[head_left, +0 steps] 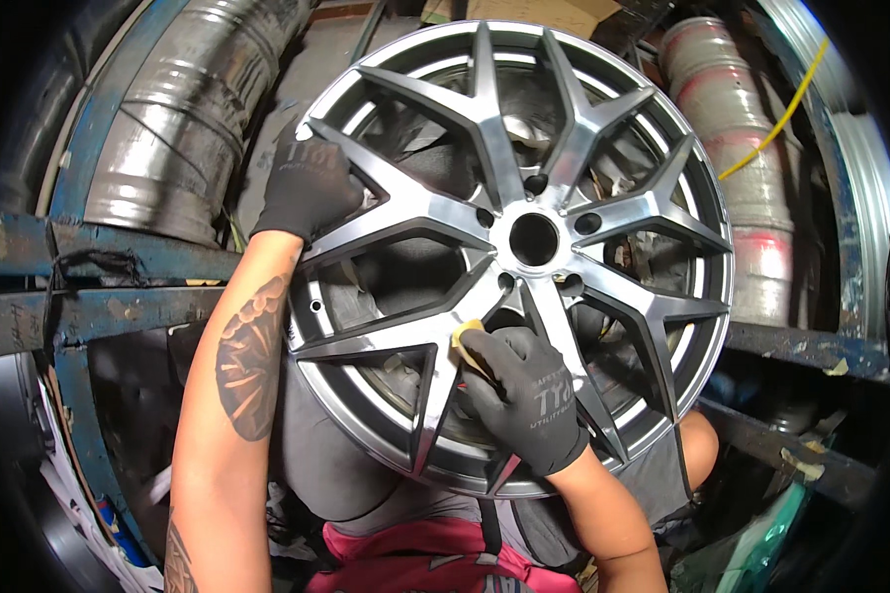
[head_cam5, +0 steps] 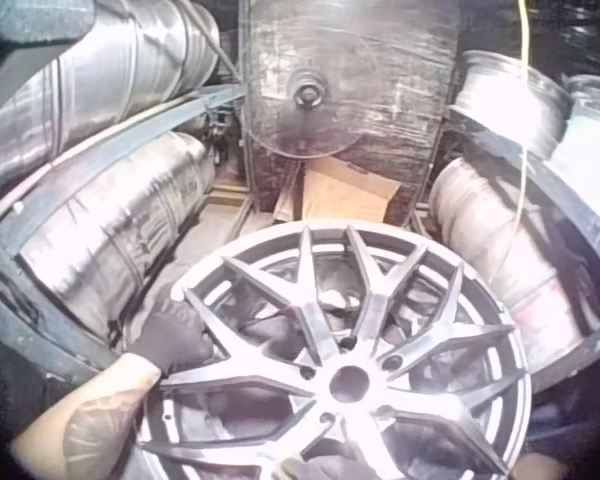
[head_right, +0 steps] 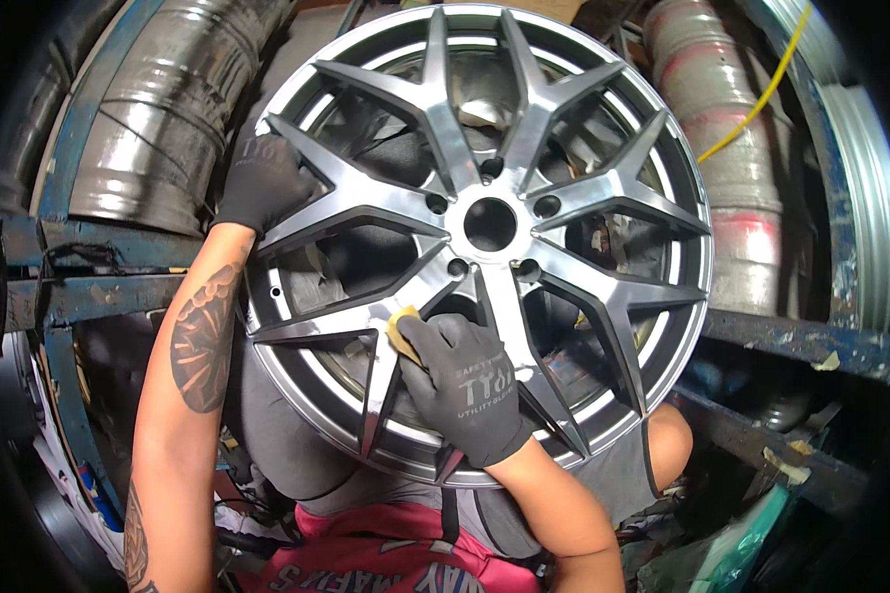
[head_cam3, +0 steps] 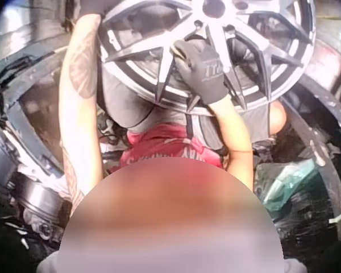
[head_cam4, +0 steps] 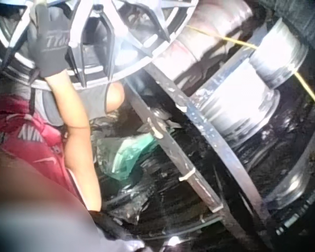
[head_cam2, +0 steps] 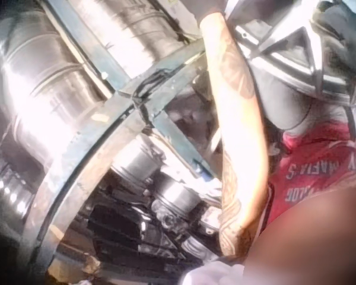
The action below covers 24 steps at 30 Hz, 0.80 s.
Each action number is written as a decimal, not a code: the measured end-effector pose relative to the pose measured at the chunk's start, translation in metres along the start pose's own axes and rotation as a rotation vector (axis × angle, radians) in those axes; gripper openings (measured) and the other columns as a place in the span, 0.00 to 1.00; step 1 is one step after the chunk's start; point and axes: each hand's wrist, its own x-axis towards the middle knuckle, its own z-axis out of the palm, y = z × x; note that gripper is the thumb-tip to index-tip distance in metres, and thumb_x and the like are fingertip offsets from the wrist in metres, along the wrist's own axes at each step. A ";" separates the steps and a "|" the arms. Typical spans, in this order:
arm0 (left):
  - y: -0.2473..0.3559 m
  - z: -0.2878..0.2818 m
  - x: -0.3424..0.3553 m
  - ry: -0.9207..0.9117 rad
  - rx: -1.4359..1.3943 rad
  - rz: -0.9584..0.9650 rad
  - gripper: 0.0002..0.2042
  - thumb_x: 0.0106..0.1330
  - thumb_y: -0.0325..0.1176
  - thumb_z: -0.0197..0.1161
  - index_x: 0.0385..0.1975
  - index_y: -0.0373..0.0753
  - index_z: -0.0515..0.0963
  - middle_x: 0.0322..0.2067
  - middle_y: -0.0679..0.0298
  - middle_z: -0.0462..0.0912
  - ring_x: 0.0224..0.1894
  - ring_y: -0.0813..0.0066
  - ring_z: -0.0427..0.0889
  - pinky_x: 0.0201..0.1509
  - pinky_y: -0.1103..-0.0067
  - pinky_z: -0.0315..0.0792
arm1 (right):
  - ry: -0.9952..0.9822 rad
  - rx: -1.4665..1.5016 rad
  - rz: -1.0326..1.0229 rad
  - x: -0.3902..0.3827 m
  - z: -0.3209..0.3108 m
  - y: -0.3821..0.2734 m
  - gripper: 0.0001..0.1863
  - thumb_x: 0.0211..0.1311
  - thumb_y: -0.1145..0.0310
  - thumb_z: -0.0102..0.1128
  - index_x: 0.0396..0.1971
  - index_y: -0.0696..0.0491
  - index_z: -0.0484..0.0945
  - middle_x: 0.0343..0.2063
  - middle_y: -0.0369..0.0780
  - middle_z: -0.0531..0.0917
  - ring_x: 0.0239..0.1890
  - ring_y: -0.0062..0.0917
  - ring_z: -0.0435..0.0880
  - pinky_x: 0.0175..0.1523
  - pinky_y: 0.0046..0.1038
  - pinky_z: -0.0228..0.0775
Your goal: Cleaning and sanding a car rim using a sanding block while holding it on the lap.
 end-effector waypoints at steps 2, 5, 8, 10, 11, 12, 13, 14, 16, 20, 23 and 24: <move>-0.005 0.011 -0.001 0.092 -0.067 -0.035 0.17 0.49 0.42 0.66 0.27 0.31 0.86 0.35 0.41 0.86 0.45 0.48 0.86 0.64 0.62 0.72 | -0.037 -0.155 -0.106 0.004 0.004 0.001 0.25 0.58 0.66 0.71 0.58 0.49 0.80 0.33 0.40 0.79 0.33 0.36 0.81 0.40 0.38 0.72; 0.012 -0.019 0.011 -0.296 -0.009 -0.076 0.21 0.61 0.43 0.57 0.43 0.35 0.87 0.45 0.48 0.88 0.58 0.59 0.85 0.80 0.62 0.52 | -0.128 -0.371 -0.146 0.008 0.001 -0.008 0.27 0.60 0.63 0.70 0.60 0.50 0.79 0.32 0.39 0.79 0.33 0.33 0.80 0.40 0.36 0.70; 0.009 -0.022 0.009 -0.322 -0.013 -0.055 0.21 0.59 0.44 0.58 0.42 0.34 0.87 0.45 0.48 0.89 0.56 0.61 0.86 0.79 0.65 0.51 | -0.266 -0.496 -0.118 0.017 -0.004 -0.023 0.27 0.61 0.63 0.65 0.61 0.53 0.78 0.31 0.38 0.78 0.33 0.30 0.80 0.40 0.34 0.68; 0.004 -0.008 0.006 -0.172 -0.022 -0.046 0.20 0.57 0.43 0.58 0.38 0.35 0.88 0.41 0.48 0.90 0.51 0.62 0.88 0.77 0.67 0.53 | -0.320 -0.562 -0.110 0.021 -0.006 -0.030 0.27 0.60 0.64 0.64 0.61 0.53 0.78 0.31 0.38 0.78 0.33 0.30 0.80 0.40 0.34 0.68; 0.004 0.001 0.003 -0.176 -0.032 -0.050 0.20 0.57 0.43 0.58 0.38 0.35 0.88 0.41 0.48 0.90 0.51 0.62 0.88 0.77 0.67 0.53 | -0.341 -0.592 -0.133 0.022 -0.007 -0.031 0.27 0.60 0.65 0.62 0.61 0.54 0.77 0.31 0.38 0.78 0.33 0.30 0.80 0.41 0.34 0.69; 0.004 -0.002 -0.001 -0.054 -0.047 -0.043 0.19 0.56 0.42 0.58 0.37 0.36 0.89 0.39 0.49 0.90 0.49 0.62 0.88 0.77 0.67 0.53 | -0.358 -0.617 -0.165 0.025 -0.009 -0.032 0.27 0.60 0.66 0.61 0.61 0.54 0.77 0.30 0.38 0.78 0.33 0.30 0.81 0.41 0.34 0.69; 0.004 -0.004 -0.004 0.068 -0.061 -0.036 0.18 0.54 0.41 0.59 0.35 0.37 0.89 0.38 0.49 0.90 0.48 0.62 0.89 0.76 0.67 0.53 | -0.375 -0.642 -0.197 0.028 -0.011 -0.033 0.26 0.60 0.67 0.60 0.60 0.55 0.77 0.30 0.38 0.78 0.33 0.29 0.81 0.41 0.34 0.70; 0.003 -0.008 0.005 -0.144 -0.031 -0.050 0.18 0.54 0.41 0.59 0.37 0.38 0.89 0.40 0.50 0.90 0.51 0.64 0.88 0.77 0.67 0.51 | -0.451 -0.631 -0.130 0.029 -0.016 -0.035 0.27 0.60 0.67 0.60 0.61 0.55 0.77 0.31 0.39 0.79 0.35 0.31 0.83 0.41 0.36 0.71; 0.005 -0.010 0.008 -0.175 -0.030 -0.045 0.18 0.53 0.41 0.59 0.37 0.38 0.88 0.41 0.50 0.90 0.52 0.64 0.88 0.77 0.67 0.51 | -0.443 -0.608 -0.165 0.035 -0.019 -0.029 0.27 0.60 0.67 0.60 0.61 0.54 0.77 0.31 0.39 0.80 0.35 0.31 0.83 0.42 0.36 0.72; -0.002 0.011 0.000 0.008 -0.045 0.003 0.17 0.55 0.42 0.60 0.34 0.36 0.88 0.37 0.49 0.90 0.49 0.61 0.88 0.76 0.66 0.54 | -0.501 -0.564 -0.132 0.035 -0.021 -0.023 0.27 0.60 0.69 0.59 0.61 0.52 0.77 0.32 0.40 0.81 0.36 0.33 0.84 0.43 0.38 0.74; 0.000 -0.004 0.000 0.042 -0.075 0.019 0.17 0.55 0.42 0.60 0.31 0.35 0.88 0.33 0.49 0.89 0.45 0.58 0.88 0.74 0.66 0.59 | -0.577 -0.624 -0.083 0.034 -0.021 -0.028 0.27 0.60 0.70 0.59 0.62 0.52 0.77 0.32 0.40 0.81 0.34 0.33 0.84 0.41 0.37 0.74; 0.002 -0.008 0.000 0.004 -0.089 0.015 0.17 0.54 0.42 0.61 0.30 0.35 0.88 0.32 0.49 0.89 0.44 0.58 0.89 0.73 0.66 0.60 | -0.493 -0.582 -0.151 0.037 -0.013 -0.023 0.28 0.60 0.69 0.60 0.62 0.52 0.77 0.32 0.39 0.81 0.33 0.32 0.84 0.40 0.36 0.73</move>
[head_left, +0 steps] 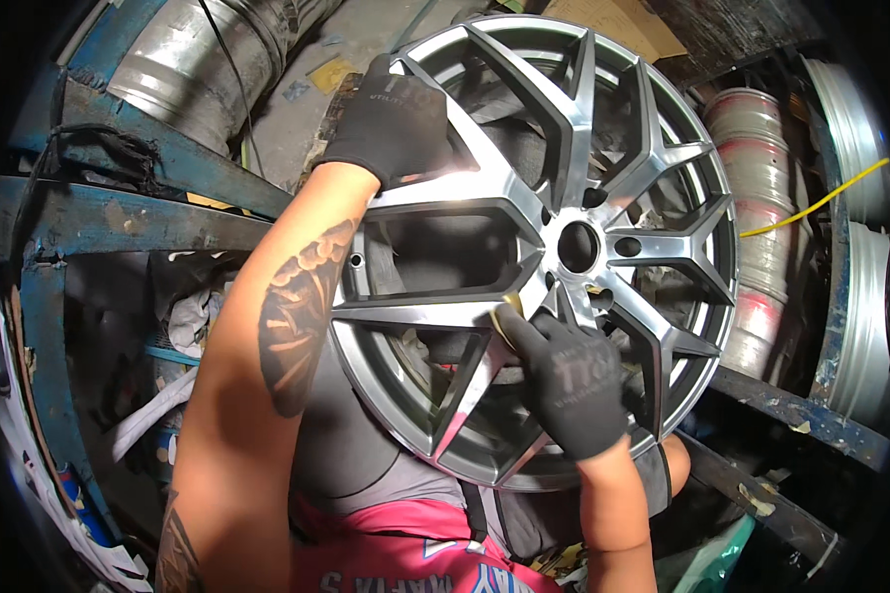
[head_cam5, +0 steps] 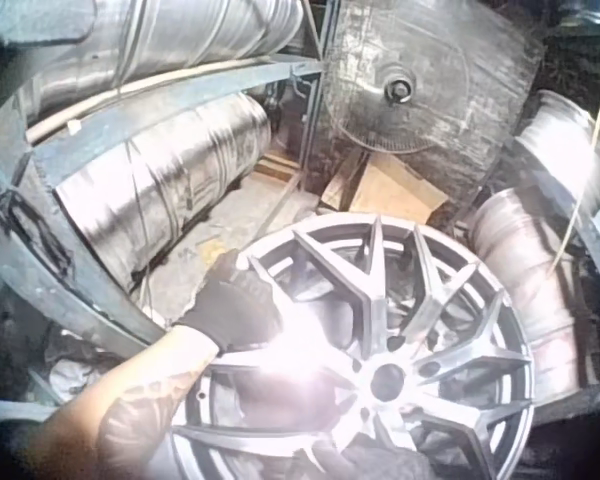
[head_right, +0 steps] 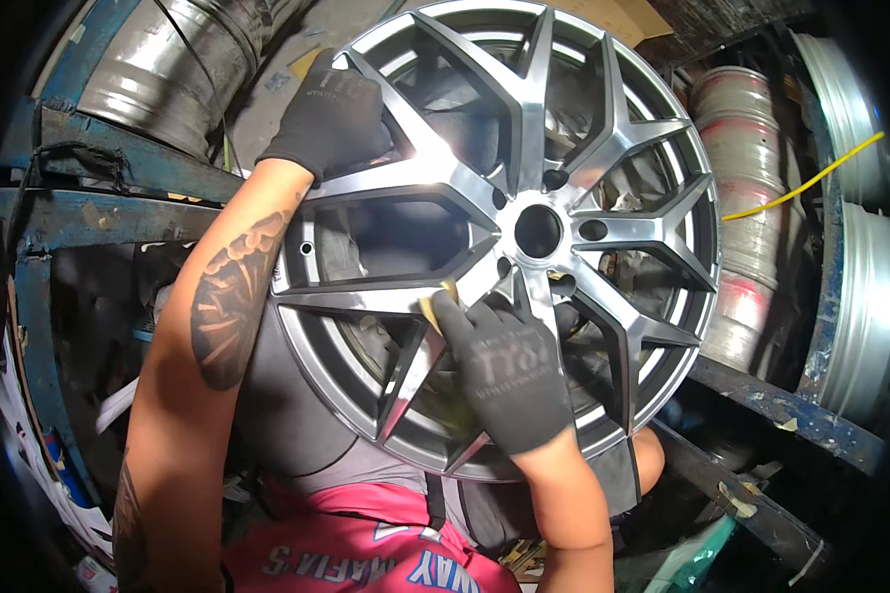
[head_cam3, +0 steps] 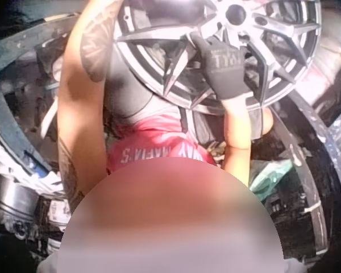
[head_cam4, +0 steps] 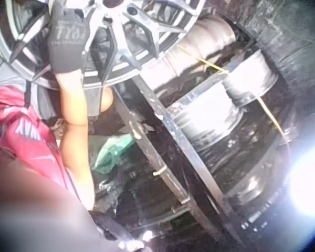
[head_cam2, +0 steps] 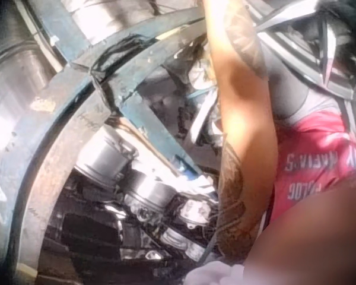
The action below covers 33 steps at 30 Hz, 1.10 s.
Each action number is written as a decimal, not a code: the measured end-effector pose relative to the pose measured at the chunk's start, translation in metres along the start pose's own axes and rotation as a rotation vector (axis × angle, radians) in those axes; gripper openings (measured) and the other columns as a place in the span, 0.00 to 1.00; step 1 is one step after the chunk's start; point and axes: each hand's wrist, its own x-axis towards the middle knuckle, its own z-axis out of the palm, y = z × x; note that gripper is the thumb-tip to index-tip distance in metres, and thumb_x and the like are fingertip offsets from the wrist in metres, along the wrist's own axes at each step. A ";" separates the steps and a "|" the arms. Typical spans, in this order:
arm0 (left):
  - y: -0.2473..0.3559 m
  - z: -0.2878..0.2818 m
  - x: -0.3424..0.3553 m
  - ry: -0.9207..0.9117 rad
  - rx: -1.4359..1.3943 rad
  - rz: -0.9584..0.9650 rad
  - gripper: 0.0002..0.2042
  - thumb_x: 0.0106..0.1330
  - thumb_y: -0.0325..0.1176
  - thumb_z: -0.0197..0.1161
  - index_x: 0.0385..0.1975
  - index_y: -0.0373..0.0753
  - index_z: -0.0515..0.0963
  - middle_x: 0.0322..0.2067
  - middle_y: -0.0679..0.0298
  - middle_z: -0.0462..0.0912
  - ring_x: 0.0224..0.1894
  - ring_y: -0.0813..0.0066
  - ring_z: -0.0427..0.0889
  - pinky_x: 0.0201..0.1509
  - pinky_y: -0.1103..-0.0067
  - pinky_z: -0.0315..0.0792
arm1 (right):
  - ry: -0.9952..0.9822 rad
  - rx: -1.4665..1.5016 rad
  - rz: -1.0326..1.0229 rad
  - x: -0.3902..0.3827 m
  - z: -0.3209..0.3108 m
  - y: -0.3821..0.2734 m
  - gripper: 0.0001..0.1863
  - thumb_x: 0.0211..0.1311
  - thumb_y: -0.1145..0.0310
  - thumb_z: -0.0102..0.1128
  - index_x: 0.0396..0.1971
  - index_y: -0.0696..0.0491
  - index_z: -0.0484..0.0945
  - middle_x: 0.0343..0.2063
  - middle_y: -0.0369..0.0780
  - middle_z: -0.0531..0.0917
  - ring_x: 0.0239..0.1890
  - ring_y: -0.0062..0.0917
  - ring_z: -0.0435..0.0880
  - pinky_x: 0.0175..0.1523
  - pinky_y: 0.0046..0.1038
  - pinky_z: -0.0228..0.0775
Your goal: Cleaning and sanding a car rim using a sanding block while holding it on the lap.
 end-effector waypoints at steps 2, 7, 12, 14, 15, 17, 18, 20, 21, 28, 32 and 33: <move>0.003 0.002 -0.002 -0.025 0.000 -0.005 0.17 0.54 0.42 0.61 0.30 0.35 0.89 0.32 0.48 0.89 0.44 0.58 0.89 0.73 0.66 0.60 | 0.058 -0.013 -0.050 -0.003 -0.001 0.000 0.29 0.59 0.68 0.60 0.63 0.53 0.76 0.31 0.39 0.80 0.32 0.30 0.83 0.39 0.37 0.72; 0.002 -0.002 0.003 -0.067 0.005 -0.005 0.18 0.53 0.44 0.64 0.31 0.34 0.89 0.33 0.48 0.90 0.45 0.59 0.89 0.73 0.67 0.60 | 0.091 -0.167 -0.021 -0.010 -0.002 -0.007 0.28 0.59 0.69 0.59 0.62 0.54 0.76 0.32 0.38 0.79 0.32 0.30 0.83 0.38 0.37 0.71; 0.001 0.003 -0.001 -0.041 0.008 -0.012 0.20 0.55 0.46 0.64 0.34 0.33 0.88 0.36 0.48 0.89 0.48 0.61 0.88 0.73 0.68 0.59 | 0.043 -0.017 0.032 -0.020 -0.021 -0.006 0.25 0.60 0.71 0.59 0.60 0.46 0.80 0.28 0.39 0.81 0.29 0.34 0.84 0.36 0.36 0.72; 0.002 0.002 0.002 -0.069 0.028 -0.023 0.20 0.56 0.45 0.63 0.35 0.33 0.88 0.36 0.48 0.89 0.49 0.61 0.88 0.74 0.68 0.59 | 0.072 -0.055 0.117 -0.018 -0.025 -0.008 0.24 0.62 0.70 0.58 0.60 0.46 0.80 0.29 0.39 0.81 0.30 0.33 0.84 0.37 0.37 0.73; 0.004 -0.002 0.005 -0.083 0.034 -0.018 0.20 0.57 0.45 0.61 0.35 0.33 0.88 0.37 0.48 0.89 0.51 0.61 0.87 0.75 0.67 0.58 | 0.078 -0.054 0.125 -0.014 -0.018 -0.004 0.24 0.62 0.70 0.58 0.60 0.46 0.80 0.29 0.39 0.81 0.30 0.33 0.84 0.37 0.37 0.73; 0.006 0.001 0.004 -0.087 -0.014 -0.019 0.19 0.57 0.43 0.60 0.35 0.32 0.88 0.37 0.47 0.89 0.50 0.60 0.87 0.74 0.67 0.58 | 0.249 0.059 0.000 -0.006 0.008 0.008 0.22 0.63 0.69 0.58 0.57 0.44 0.82 0.29 0.39 0.82 0.31 0.33 0.85 0.36 0.37 0.74; -0.006 0.018 -0.005 -0.007 0.020 -0.022 0.19 0.56 0.43 0.60 0.35 0.32 0.88 0.37 0.47 0.89 0.50 0.61 0.87 0.74 0.67 0.59 | 0.137 0.068 0.005 -0.005 -0.005 0.000 0.21 0.62 0.69 0.58 0.57 0.46 0.81 0.30 0.39 0.82 0.31 0.36 0.85 0.37 0.39 0.75; -0.001 0.011 0.004 -0.079 -0.007 -0.043 0.19 0.55 0.43 0.60 0.35 0.33 0.88 0.37 0.47 0.89 0.49 0.60 0.87 0.72 0.68 0.60 | 0.050 0.014 0.039 -0.008 -0.031 -0.006 0.21 0.62 0.70 0.59 0.57 0.46 0.80 0.30 0.40 0.82 0.32 0.36 0.85 0.37 0.40 0.75; -0.001 0.004 0.004 -0.083 -0.008 -0.038 0.19 0.55 0.43 0.60 0.35 0.33 0.88 0.37 0.47 0.89 0.49 0.60 0.87 0.72 0.68 0.60 | -0.047 -0.034 0.081 -0.013 -0.036 -0.010 0.21 0.62 0.70 0.59 0.56 0.47 0.80 0.30 0.40 0.82 0.32 0.36 0.85 0.37 0.40 0.75; 0.003 0.004 0.005 -0.224 0.042 -0.046 0.15 0.52 0.39 0.62 0.33 0.39 0.89 0.38 0.51 0.90 0.51 0.62 0.88 0.77 0.67 0.52 | 0.116 0.067 0.065 -0.019 -0.023 -0.014 0.24 0.59 0.73 0.59 0.57 0.46 0.80 0.28 0.39 0.80 0.31 0.35 0.83 0.38 0.39 0.73; -0.007 0.017 0.000 -0.020 0.024 -0.080 0.20 0.59 0.46 0.62 0.39 0.36 0.88 0.44 0.47 0.89 0.60 0.57 0.82 0.76 0.65 0.59 | 0.128 0.045 0.052 -0.017 -0.010 -0.008 0.22 0.60 0.68 0.62 0.55 0.53 0.79 0.29 0.39 0.80 0.33 0.31 0.84 0.39 0.35 0.72; -0.008 0.021 -0.003 0.019 0.081 -0.038 0.20 0.59 0.45 0.62 0.39 0.35 0.88 0.43 0.46 0.88 0.58 0.55 0.84 0.74 0.66 0.63 | 0.124 0.054 0.031 -0.019 -0.008 -0.005 0.22 0.60 0.67 0.64 0.55 0.54 0.79 0.29 0.39 0.81 0.33 0.30 0.84 0.39 0.36 0.72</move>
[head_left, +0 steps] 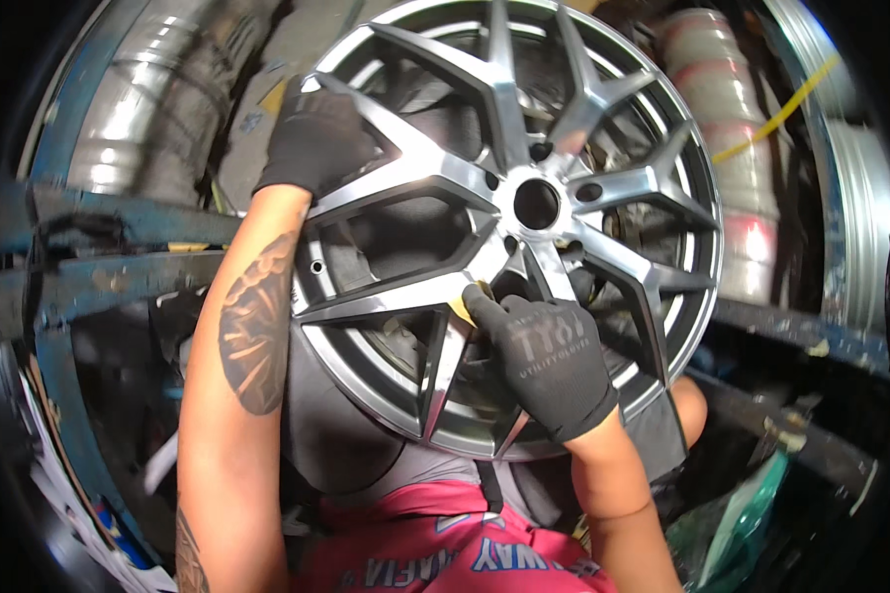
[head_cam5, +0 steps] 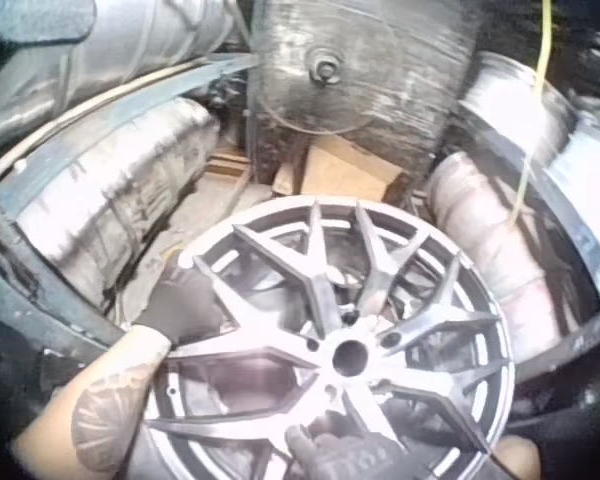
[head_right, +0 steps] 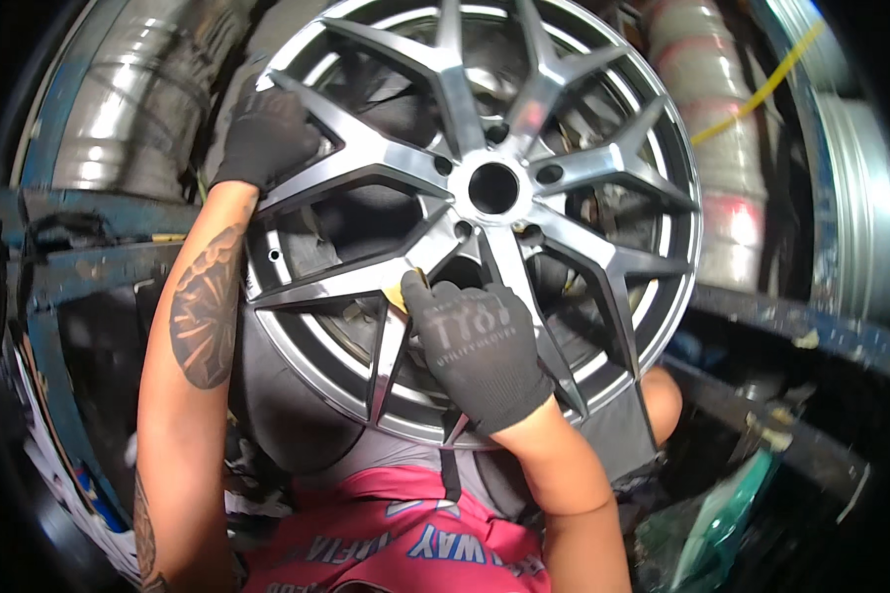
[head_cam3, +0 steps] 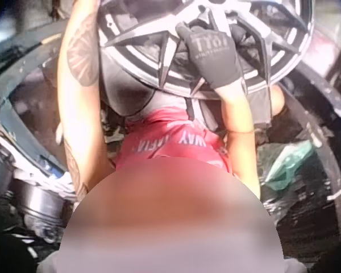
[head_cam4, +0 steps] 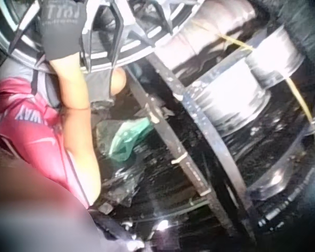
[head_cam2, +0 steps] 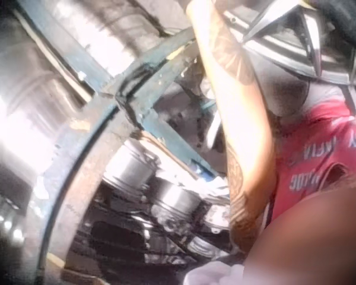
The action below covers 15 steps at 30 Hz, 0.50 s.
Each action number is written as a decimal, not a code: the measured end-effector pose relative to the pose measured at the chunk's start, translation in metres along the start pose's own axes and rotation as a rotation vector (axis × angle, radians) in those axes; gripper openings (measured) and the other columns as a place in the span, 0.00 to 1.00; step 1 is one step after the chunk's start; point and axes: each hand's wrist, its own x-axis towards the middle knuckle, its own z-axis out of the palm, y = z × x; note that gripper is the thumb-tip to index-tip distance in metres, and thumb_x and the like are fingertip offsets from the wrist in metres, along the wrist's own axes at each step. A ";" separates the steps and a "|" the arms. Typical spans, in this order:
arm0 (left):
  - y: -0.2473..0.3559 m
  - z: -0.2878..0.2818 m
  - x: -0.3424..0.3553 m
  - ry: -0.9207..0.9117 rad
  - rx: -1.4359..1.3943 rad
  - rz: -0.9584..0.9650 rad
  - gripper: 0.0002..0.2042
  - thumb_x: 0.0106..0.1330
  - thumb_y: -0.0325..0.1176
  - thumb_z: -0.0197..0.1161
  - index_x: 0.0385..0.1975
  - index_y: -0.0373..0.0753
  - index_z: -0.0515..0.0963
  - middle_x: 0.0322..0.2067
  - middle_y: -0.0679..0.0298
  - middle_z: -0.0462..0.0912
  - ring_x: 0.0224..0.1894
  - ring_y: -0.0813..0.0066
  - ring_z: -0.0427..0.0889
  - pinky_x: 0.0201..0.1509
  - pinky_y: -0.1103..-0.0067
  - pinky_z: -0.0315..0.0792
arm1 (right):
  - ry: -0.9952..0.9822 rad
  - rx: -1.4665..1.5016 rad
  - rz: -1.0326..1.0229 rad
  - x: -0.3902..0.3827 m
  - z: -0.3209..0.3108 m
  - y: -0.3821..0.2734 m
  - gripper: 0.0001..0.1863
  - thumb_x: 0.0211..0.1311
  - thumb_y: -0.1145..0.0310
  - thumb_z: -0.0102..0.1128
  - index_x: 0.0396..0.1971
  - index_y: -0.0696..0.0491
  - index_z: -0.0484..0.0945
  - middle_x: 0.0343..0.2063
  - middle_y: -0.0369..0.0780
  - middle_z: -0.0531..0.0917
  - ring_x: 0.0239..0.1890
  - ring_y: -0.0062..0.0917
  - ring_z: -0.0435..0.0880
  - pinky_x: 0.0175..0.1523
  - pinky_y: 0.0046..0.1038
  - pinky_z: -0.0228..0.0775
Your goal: Cleaning and sanding a car rim using a sanding block while holding it on the lap.
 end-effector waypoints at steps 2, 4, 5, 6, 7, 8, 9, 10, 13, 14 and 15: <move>0.014 -0.013 0.011 -0.147 -0.054 0.002 0.20 0.58 0.44 0.61 0.39 0.34 0.87 0.41 0.45 0.88 0.54 0.53 0.85 0.70 0.67 0.66 | 0.344 -0.048 -0.123 -0.001 0.021 0.013 0.21 0.60 0.69 0.64 0.53 0.58 0.79 0.28 0.38 0.80 0.32 0.30 0.84 0.38 0.36 0.72; 0.001 -0.004 0.006 0.101 -0.051 0.015 0.17 0.55 0.42 0.61 0.32 0.34 0.88 0.36 0.44 0.88 0.48 0.51 0.87 0.61 0.62 0.73 | 0.211 0.019 -0.103 0.010 0.012 0.010 0.22 0.62 0.66 0.62 0.57 0.53 0.77 0.31 0.40 0.82 0.33 0.35 0.85 0.37 0.38 0.73; -0.001 -0.006 0.007 -0.035 -0.030 -0.017 0.17 0.55 0.42 0.61 0.31 0.33 0.87 0.37 0.44 0.88 0.48 0.50 0.87 0.60 0.61 0.74 | 0.233 0.063 -0.099 0.005 0.021 0.012 0.22 0.62 0.65 0.63 0.55 0.54 0.77 0.32 0.40 0.83 0.33 0.34 0.85 0.36 0.39 0.73; 0.008 -0.023 0.008 -0.166 -0.007 -0.055 0.17 0.56 0.42 0.61 0.30 0.32 0.87 0.38 0.43 0.88 0.48 0.49 0.86 0.59 0.60 0.75 | 0.246 0.067 -0.079 0.003 0.021 0.013 0.22 0.62 0.65 0.63 0.55 0.54 0.77 0.32 0.40 0.83 0.33 0.34 0.85 0.36 0.39 0.73; 0.014 -0.023 0.010 -0.164 0.000 -0.032 0.17 0.56 0.42 0.61 0.30 0.32 0.87 0.38 0.43 0.88 0.48 0.49 0.86 0.59 0.60 0.75 | 0.159 0.051 -0.035 0.001 0.021 0.013 0.22 0.61 0.65 0.63 0.55 0.54 0.77 0.31 0.39 0.82 0.32 0.33 0.85 0.36 0.39 0.73; 0.017 -0.022 0.013 -0.167 -0.012 -0.032 0.17 0.55 0.42 0.62 0.30 0.32 0.86 0.38 0.42 0.87 0.47 0.48 0.86 0.59 0.60 0.75 | 0.072 0.036 0.010 0.000 0.021 0.013 0.23 0.60 0.65 0.64 0.55 0.55 0.77 0.31 0.39 0.82 0.32 0.33 0.85 0.35 0.39 0.72; 0.023 -0.022 0.014 -0.171 -0.027 -0.026 0.18 0.55 0.42 0.62 0.29 0.31 0.86 0.37 0.42 0.87 0.47 0.46 0.86 0.59 0.60 0.75 | 0.259 0.056 -0.002 0.000 0.036 0.015 0.22 0.60 0.67 0.64 0.54 0.54 0.77 0.30 0.38 0.81 0.31 0.33 0.84 0.35 0.39 0.72; 0.013 -0.012 0.010 -0.170 -0.012 -0.003 0.18 0.55 0.42 0.62 0.29 0.31 0.86 0.37 0.42 0.87 0.47 0.46 0.86 0.59 0.60 0.75 | 0.325 0.070 -0.050 0.008 0.040 0.016 0.24 0.59 0.68 0.64 0.57 0.54 0.76 0.30 0.36 0.81 0.31 0.33 0.84 0.35 0.39 0.72; -0.005 -0.003 0.002 0.034 -0.023 0.029 0.17 0.53 0.41 0.63 0.26 0.30 0.86 0.34 0.40 0.86 0.43 0.42 0.85 0.55 0.58 0.77 | 0.473 0.172 0.043 0.005 0.049 0.010 0.25 0.59 0.70 0.63 0.58 0.52 0.79 0.29 0.38 0.83 0.31 0.34 0.85 0.35 0.39 0.74; -0.001 -0.006 0.009 0.035 -0.010 0.048 0.17 0.53 0.41 0.63 0.26 0.30 0.86 0.34 0.40 0.86 0.43 0.42 0.85 0.55 0.58 0.77 | 0.459 0.237 0.107 -0.005 0.043 0.014 0.24 0.59 0.71 0.61 0.58 0.51 0.80 0.30 0.38 0.85 0.31 0.34 0.86 0.35 0.39 0.74; 0.002 -0.004 0.012 -0.006 0.036 0.028 0.17 0.53 0.41 0.62 0.26 0.30 0.85 0.34 0.40 0.86 0.43 0.41 0.84 0.55 0.58 0.77 | 0.496 0.233 0.145 -0.016 0.038 0.023 0.23 0.62 0.70 0.60 0.59 0.49 0.80 0.29 0.39 0.86 0.28 0.35 0.86 0.33 0.40 0.74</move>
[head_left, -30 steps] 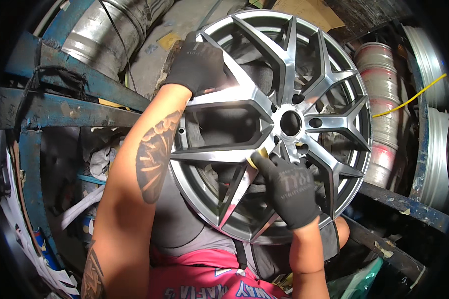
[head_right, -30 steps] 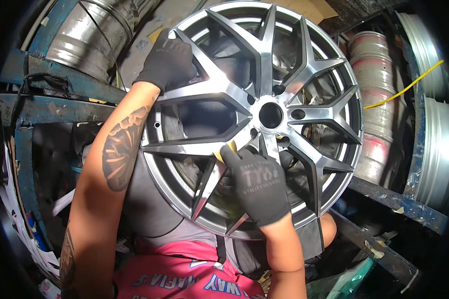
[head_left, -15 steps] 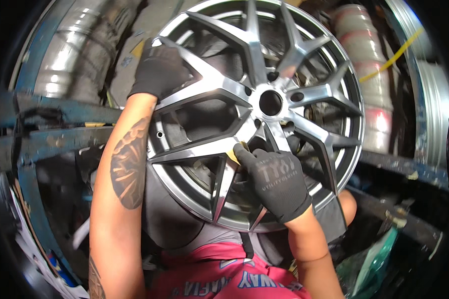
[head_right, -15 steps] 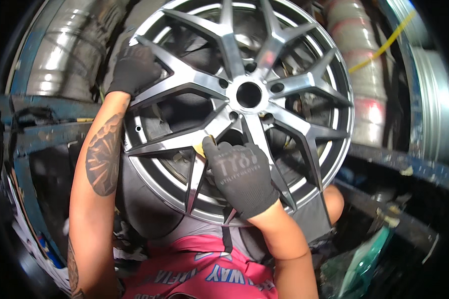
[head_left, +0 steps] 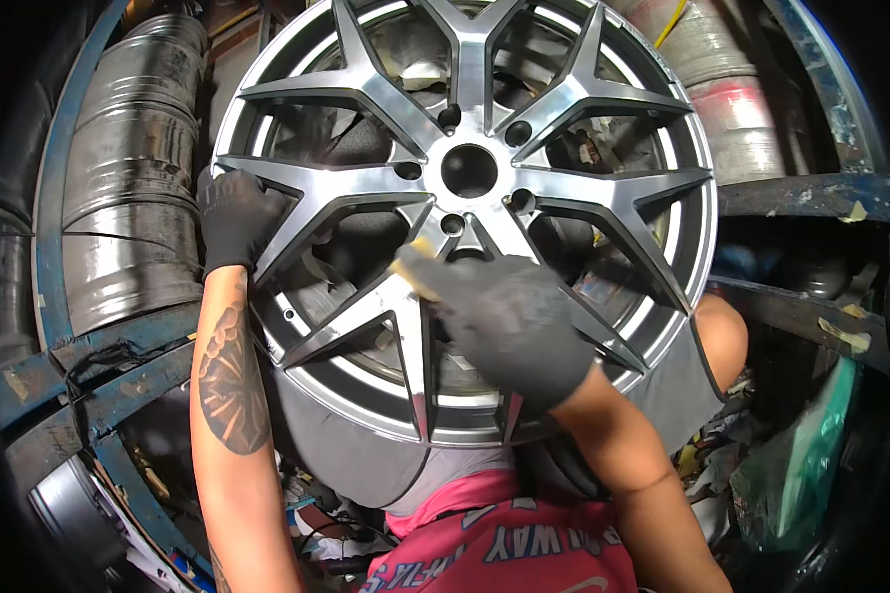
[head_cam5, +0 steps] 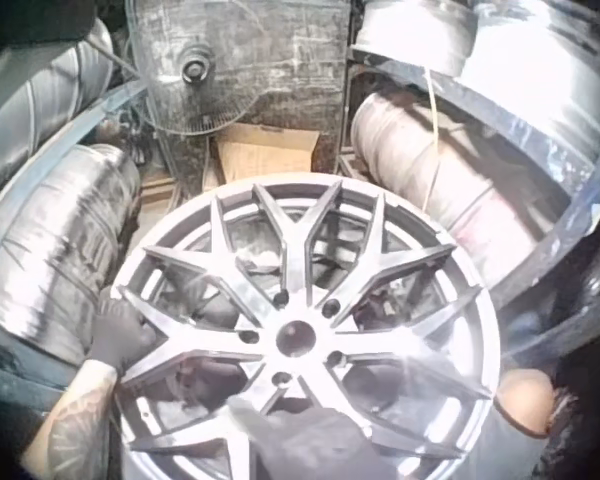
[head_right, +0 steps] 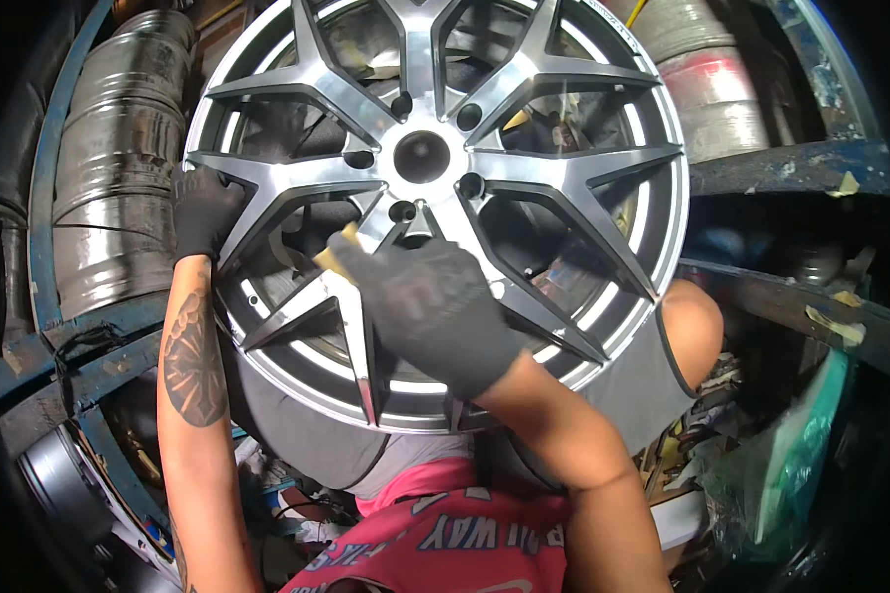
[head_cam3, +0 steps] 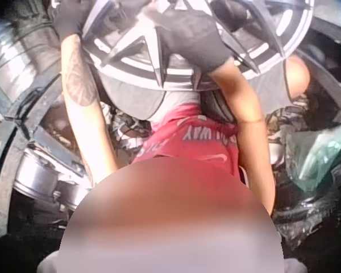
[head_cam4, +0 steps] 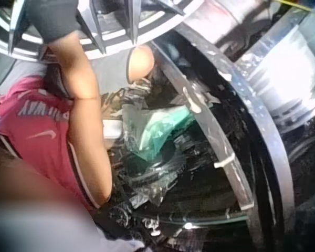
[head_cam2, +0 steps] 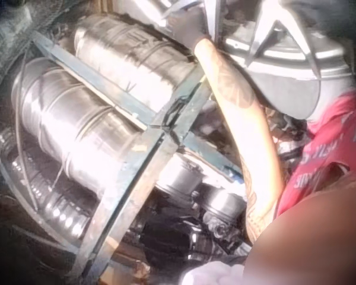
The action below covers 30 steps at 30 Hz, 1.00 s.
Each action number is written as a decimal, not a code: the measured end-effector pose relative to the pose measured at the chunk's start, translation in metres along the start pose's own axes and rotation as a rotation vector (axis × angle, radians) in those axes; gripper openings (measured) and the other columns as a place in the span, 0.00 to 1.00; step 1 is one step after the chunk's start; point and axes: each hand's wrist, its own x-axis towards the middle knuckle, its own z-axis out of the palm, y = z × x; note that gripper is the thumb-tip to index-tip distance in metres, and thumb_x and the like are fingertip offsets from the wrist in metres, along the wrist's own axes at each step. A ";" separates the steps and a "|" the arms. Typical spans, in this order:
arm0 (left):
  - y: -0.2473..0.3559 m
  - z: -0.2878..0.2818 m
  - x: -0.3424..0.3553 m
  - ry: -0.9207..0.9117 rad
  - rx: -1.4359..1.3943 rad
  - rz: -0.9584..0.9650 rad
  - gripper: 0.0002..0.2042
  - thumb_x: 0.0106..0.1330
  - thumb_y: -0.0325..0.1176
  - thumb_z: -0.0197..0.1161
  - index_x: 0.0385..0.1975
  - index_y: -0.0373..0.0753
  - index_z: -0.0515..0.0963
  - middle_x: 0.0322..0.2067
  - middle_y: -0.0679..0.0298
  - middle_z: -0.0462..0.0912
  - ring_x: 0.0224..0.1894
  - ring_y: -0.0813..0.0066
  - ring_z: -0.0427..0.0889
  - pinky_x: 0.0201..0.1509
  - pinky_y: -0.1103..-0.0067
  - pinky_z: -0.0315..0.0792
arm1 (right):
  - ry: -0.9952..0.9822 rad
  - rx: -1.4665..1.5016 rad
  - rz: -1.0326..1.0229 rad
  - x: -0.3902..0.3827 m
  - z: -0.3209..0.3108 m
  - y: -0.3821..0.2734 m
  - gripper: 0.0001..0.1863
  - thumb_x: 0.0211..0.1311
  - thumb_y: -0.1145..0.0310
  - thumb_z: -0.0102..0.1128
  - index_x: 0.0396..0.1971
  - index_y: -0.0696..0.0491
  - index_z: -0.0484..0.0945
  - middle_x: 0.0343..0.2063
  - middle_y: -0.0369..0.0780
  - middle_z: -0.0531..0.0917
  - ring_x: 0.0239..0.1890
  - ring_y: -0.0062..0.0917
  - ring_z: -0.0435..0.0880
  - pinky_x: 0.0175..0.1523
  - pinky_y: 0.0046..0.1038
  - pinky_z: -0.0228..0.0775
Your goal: Cleaning and sanding a car rim using a sanding block while holding it on the lap.
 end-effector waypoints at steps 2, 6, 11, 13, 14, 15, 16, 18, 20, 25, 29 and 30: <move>0.002 -0.003 -0.002 -0.021 -0.012 -0.018 0.17 0.52 0.41 0.62 0.25 0.29 0.85 0.32 0.39 0.85 0.41 0.39 0.84 0.55 0.56 0.75 | 0.036 0.241 0.185 0.006 -0.027 0.006 0.16 0.68 0.69 0.59 0.55 0.50 0.80 0.24 0.42 0.85 0.25 0.36 0.87 0.32 0.39 0.76; -0.001 -0.001 -0.010 -0.001 -0.017 -0.040 0.17 0.54 0.42 0.61 0.24 0.31 0.85 0.31 0.39 0.85 0.45 0.39 0.81 0.59 0.54 0.72 | 0.041 0.736 0.541 0.002 -0.036 0.015 0.07 0.69 0.68 0.64 0.42 0.52 0.77 0.22 0.43 0.83 0.26 0.36 0.88 0.30 0.37 0.77; -0.004 0.003 -0.003 -0.148 0.040 -0.127 0.17 0.54 0.43 0.63 0.24 0.33 0.86 0.34 0.40 0.86 0.47 0.40 0.80 0.60 0.56 0.71 | -0.050 0.581 0.379 -0.013 -0.017 0.008 0.15 0.62 0.64 0.73 0.35 0.51 0.72 0.23 0.43 0.80 0.24 0.45 0.84 0.28 0.42 0.73; -0.008 0.005 -0.006 -0.035 0.040 -0.099 0.17 0.54 0.44 0.63 0.24 0.33 0.86 0.35 0.41 0.86 0.48 0.41 0.79 0.58 0.54 0.72 | -0.088 0.627 0.359 -0.013 -0.007 0.007 0.13 0.58 0.71 0.74 0.33 0.53 0.75 0.27 0.43 0.78 0.27 0.39 0.80 0.32 0.36 0.72; -0.013 0.006 -0.002 -0.147 0.044 -0.133 0.17 0.55 0.44 0.63 0.25 0.33 0.86 0.35 0.43 0.86 0.48 0.43 0.80 0.56 0.54 0.73 | -0.096 0.622 0.339 -0.012 -0.006 0.006 0.14 0.56 0.69 0.75 0.33 0.53 0.75 0.28 0.44 0.78 0.28 0.41 0.80 0.33 0.39 0.71; -0.009 0.004 -0.002 -0.146 0.047 -0.147 0.17 0.55 0.44 0.63 0.25 0.33 0.86 0.35 0.43 0.86 0.48 0.43 0.80 0.56 0.54 0.73 | -0.107 0.612 0.317 -0.010 -0.005 0.005 0.15 0.55 0.68 0.76 0.33 0.53 0.75 0.29 0.44 0.78 0.30 0.42 0.80 0.34 0.42 0.71; 0.002 -0.003 -0.005 -0.158 0.018 -0.177 0.18 0.55 0.45 0.63 0.25 0.33 0.86 0.35 0.43 0.86 0.47 0.44 0.81 0.55 0.55 0.74 | -0.172 0.591 0.319 -0.007 -0.009 0.005 0.14 0.56 0.68 0.75 0.35 0.54 0.77 0.32 0.46 0.78 0.32 0.44 0.80 0.36 0.46 0.70; -0.008 0.000 -0.013 0.032 -0.074 -0.123 0.17 0.55 0.45 0.63 0.24 0.33 0.85 0.33 0.42 0.86 0.43 0.45 0.83 0.54 0.58 0.75 | -0.172 0.558 0.229 -0.009 -0.002 0.004 0.13 0.57 0.68 0.74 0.35 0.54 0.78 0.32 0.46 0.78 0.32 0.45 0.80 0.36 0.46 0.71; 0.001 -0.006 -0.009 0.017 -0.039 -0.087 0.16 0.53 0.44 0.64 0.20 0.35 0.85 0.29 0.43 0.85 0.40 0.44 0.85 0.53 0.58 0.77 | -0.217 0.479 0.126 -0.018 0.012 0.009 0.10 0.65 0.71 0.63 0.46 0.51 0.79 0.32 0.45 0.78 0.32 0.43 0.81 0.37 0.45 0.72; -0.001 -0.002 -0.004 -0.041 -0.046 -0.029 0.15 0.50 0.43 0.65 0.23 0.35 0.87 0.29 0.45 0.87 0.38 0.47 0.88 0.58 0.62 0.77 | -0.137 0.172 -0.006 -0.009 0.013 -0.007 0.22 0.58 0.70 0.66 0.55 0.47 0.82 0.28 0.39 0.77 0.29 0.34 0.78 0.35 0.37 0.69; 0.005 -0.015 -0.003 -0.110 -0.032 -0.039 0.15 0.50 0.41 0.63 0.25 0.34 0.87 0.30 0.45 0.88 0.39 0.50 0.88 0.62 0.65 0.72 | -0.246 -0.030 -0.091 0.000 0.008 -0.027 0.26 0.55 0.72 0.62 0.57 0.49 0.82 0.26 0.37 0.77 0.28 0.31 0.78 0.37 0.34 0.68; 0.006 -0.016 -0.003 -0.120 -0.038 -0.031 0.15 0.50 0.40 0.62 0.26 0.34 0.87 0.30 0.45 0.88 0.39 0.51 0.88 0.64 0.65 0.70 | -0.265 -0.126 -0.100 -0.001 0.014 -0.030 0.24 0.58 0.69 0.62 0.58 0.48 0.82 0.25 0.36 0.77 0.28 0.32 0.79 0.39 0.36 0.70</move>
